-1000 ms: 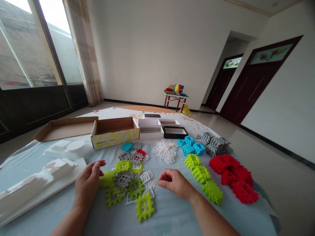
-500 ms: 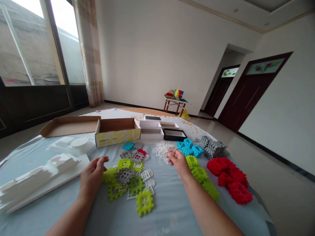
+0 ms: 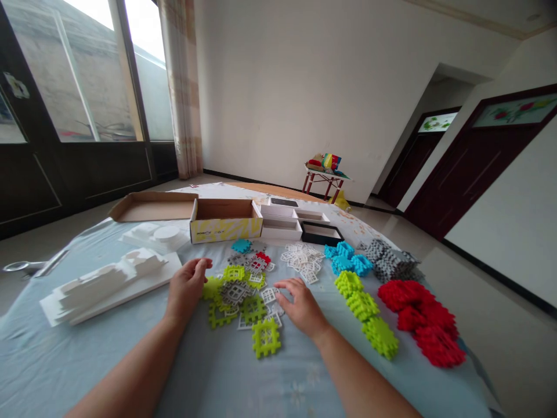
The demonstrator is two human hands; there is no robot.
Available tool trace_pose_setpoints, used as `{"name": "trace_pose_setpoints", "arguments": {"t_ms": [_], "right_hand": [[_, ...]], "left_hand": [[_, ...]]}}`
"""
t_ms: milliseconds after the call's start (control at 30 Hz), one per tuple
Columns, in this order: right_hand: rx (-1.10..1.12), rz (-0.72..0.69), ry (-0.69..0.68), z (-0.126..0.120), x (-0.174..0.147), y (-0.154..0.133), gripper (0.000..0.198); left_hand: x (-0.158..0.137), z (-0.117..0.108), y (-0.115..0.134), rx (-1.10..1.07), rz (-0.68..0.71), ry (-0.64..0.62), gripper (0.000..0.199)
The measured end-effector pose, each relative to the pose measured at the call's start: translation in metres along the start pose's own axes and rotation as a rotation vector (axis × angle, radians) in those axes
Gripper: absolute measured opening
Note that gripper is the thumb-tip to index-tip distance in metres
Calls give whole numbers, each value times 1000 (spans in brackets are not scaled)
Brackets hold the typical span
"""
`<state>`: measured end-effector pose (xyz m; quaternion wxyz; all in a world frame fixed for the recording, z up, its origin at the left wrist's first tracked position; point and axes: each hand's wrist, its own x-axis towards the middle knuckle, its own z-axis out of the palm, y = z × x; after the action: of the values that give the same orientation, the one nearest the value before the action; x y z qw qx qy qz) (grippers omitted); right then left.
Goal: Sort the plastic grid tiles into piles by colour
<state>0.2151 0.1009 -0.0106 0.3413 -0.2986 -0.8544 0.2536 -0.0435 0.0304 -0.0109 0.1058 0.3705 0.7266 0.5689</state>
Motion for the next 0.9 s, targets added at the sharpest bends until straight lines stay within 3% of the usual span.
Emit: {"name": "trace_pose_setpoints", "arguments": {"t_ms": [133, 367, 533, 633, 767, 833, 900], "right_hand": [[-59, -85, -64, 9, 1, -3, 27], [-27, -68, -47, 8, -2, -2, 33], [95, -15, -44, -1, -3, 3, 23], [152, 65, 88, -11, 7, 19, 24], [230, 224, 374, -24, 23, 51, 47], [209, 246, 437, -29, 24, 64, 59], [153, 236, 438, -32, 20, 68, 57]], "left_hand": [[-2, 1, 1, 33, 17, -39, 37], [-4, 3, 3, 107, 44, -54, 38], [-5, 3, 5, 136, 58, -59, 38], [-6, 3, 6, 166, 73, -63, 38], [-7, 3, 7, 206, 115, -70, 37], [-7, 3, 7, 213, 131, -73, 36], [-7, 3, 7, 221, 146, -73, 36]]}}
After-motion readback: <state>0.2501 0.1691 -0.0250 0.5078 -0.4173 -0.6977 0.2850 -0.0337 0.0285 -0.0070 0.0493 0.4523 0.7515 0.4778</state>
